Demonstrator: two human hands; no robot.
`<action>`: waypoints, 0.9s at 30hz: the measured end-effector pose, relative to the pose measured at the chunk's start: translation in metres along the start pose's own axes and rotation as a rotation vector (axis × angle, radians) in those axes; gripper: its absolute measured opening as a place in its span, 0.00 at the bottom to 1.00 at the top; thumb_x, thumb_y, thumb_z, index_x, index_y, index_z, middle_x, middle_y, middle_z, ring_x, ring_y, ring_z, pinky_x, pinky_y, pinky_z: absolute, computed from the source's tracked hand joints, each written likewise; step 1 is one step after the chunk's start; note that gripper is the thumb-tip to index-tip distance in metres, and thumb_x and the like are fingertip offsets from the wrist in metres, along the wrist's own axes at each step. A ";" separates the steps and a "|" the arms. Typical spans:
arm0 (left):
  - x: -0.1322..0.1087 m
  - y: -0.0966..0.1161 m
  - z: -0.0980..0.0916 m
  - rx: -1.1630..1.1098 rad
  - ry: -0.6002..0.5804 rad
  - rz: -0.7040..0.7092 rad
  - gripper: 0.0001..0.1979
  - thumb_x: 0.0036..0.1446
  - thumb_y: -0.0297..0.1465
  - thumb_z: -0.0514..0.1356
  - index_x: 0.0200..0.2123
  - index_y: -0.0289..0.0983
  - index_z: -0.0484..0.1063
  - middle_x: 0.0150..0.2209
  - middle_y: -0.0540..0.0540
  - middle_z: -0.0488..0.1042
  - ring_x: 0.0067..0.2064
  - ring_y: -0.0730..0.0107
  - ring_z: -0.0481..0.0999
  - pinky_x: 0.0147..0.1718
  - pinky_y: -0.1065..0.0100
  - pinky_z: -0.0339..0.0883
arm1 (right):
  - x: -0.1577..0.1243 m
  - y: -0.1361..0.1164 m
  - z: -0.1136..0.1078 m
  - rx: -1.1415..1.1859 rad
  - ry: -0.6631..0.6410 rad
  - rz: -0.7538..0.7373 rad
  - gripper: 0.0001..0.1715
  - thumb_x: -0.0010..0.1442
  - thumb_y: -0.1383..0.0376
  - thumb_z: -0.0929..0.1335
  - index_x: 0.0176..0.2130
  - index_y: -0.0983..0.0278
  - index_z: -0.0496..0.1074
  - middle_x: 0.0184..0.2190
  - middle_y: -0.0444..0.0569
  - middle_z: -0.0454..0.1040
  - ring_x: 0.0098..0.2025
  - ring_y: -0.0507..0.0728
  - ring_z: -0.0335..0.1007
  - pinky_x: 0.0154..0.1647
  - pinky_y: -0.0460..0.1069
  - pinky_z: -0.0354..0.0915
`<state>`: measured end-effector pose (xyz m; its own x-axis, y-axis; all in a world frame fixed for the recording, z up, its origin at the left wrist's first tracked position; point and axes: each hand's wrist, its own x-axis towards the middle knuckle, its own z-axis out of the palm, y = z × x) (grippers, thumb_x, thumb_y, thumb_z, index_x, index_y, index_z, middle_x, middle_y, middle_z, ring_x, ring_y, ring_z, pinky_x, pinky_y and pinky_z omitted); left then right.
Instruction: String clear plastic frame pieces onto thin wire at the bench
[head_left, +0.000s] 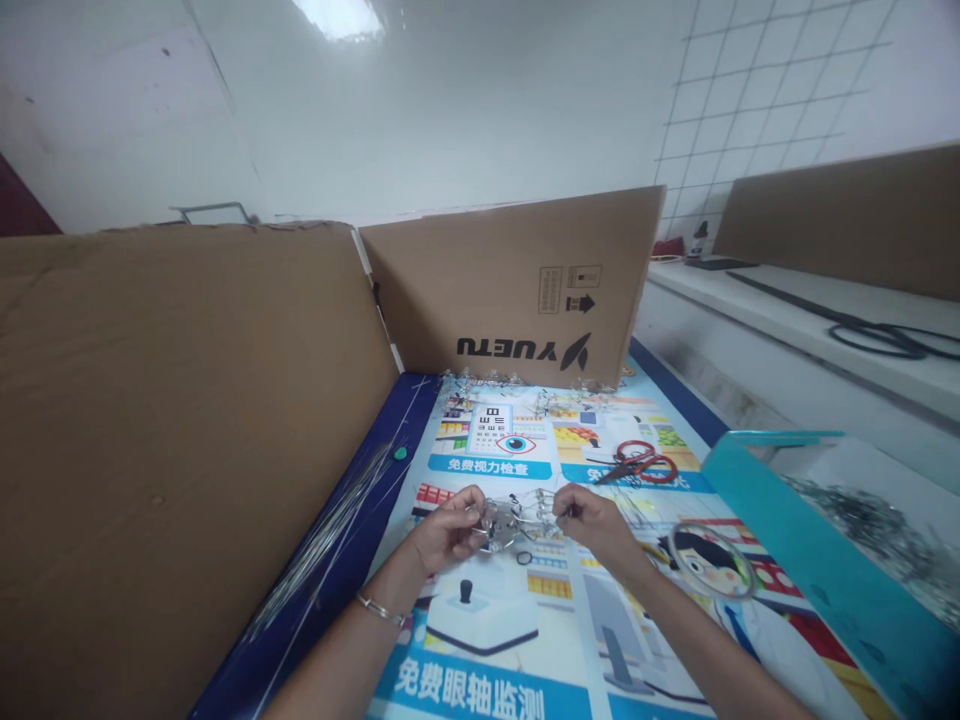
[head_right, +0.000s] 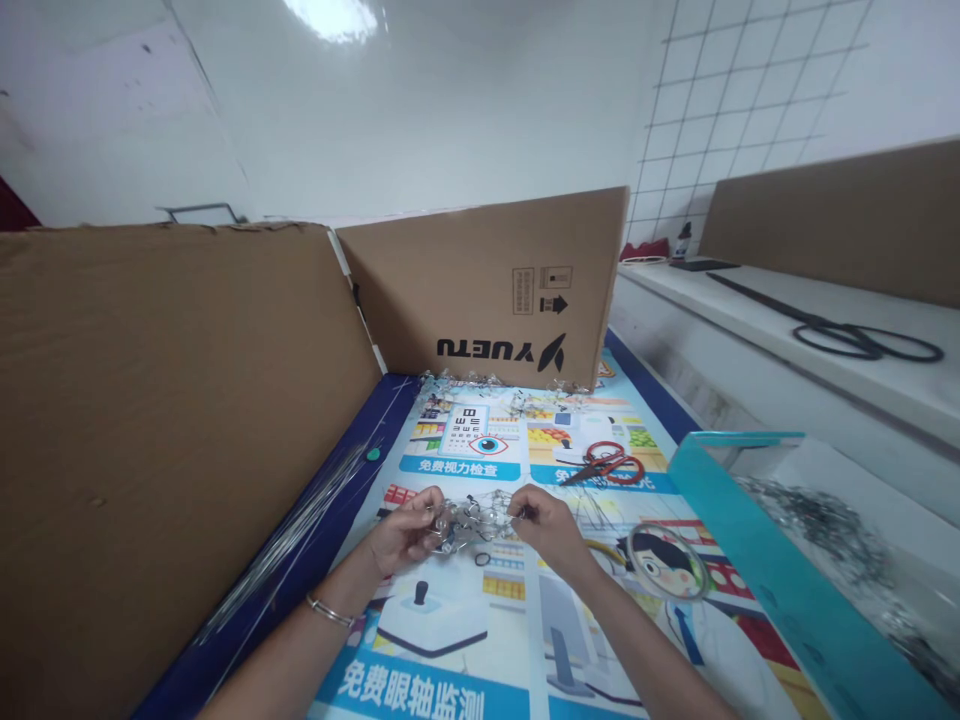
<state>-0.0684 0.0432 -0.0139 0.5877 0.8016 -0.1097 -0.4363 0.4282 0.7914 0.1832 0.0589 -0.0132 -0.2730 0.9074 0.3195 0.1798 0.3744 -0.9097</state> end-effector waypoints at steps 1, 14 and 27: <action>0.000 0.002 0.001 0.054 0.011 0.004 0.13 0.46 0.31 0.64 0.30 0.38 0.60 0.28 0.51 0.67 0.20 0.80 0.64 0.11 0.82 0.46 | 0.000 0.000 0.000 -0.005 -0.005 -0.006 0.06 0.44 0.72 0.64 0.25 0.63 0.66 0.26 0.44 0.67 0.27 0.52 0.61 0.29 0.46 0.58; 0.001 0.018 0.000 0.418 0.231 0.259 0.13 0.42 0.29 0.67 0.26 0.35 0.64 0.23 0.54 0.64 0.24 0.80 0.63 0.25 0.76 0.57 | 0.000 0.000 0.001 -0.001 -0.051 -0.014 0.04 0.45 0.71 0.65 0.22 0.63 0.66 0.26 0.44 0.67 0.28 0.52 0.62 0.29 0.46 0.60; 0.009 0.013 -0.008 0.520 0.269 0.267 0.12 0.43 0.32 0.66 0.26 0.36 0.64 0.22 0.56 0.64 0.23 0.79 0.64 0.24 0.75 0.60 | -0.003 0.015 0.003 -0.114 -0.103 -0.085 0.09 0.46 0.75 0.62 0.24 0.63 0.66 0.28 0.45 0.65 0.31 0.52 0.63 0.32 0.47 0.59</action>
<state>-0.0743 0.0592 -0.0094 0.2838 0.9581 0.0384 -0.1171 -0.0051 0.9931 0.1838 0.0609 -0.0282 -0.3862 0.8492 0.3602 0.2558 0.4738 -0.8427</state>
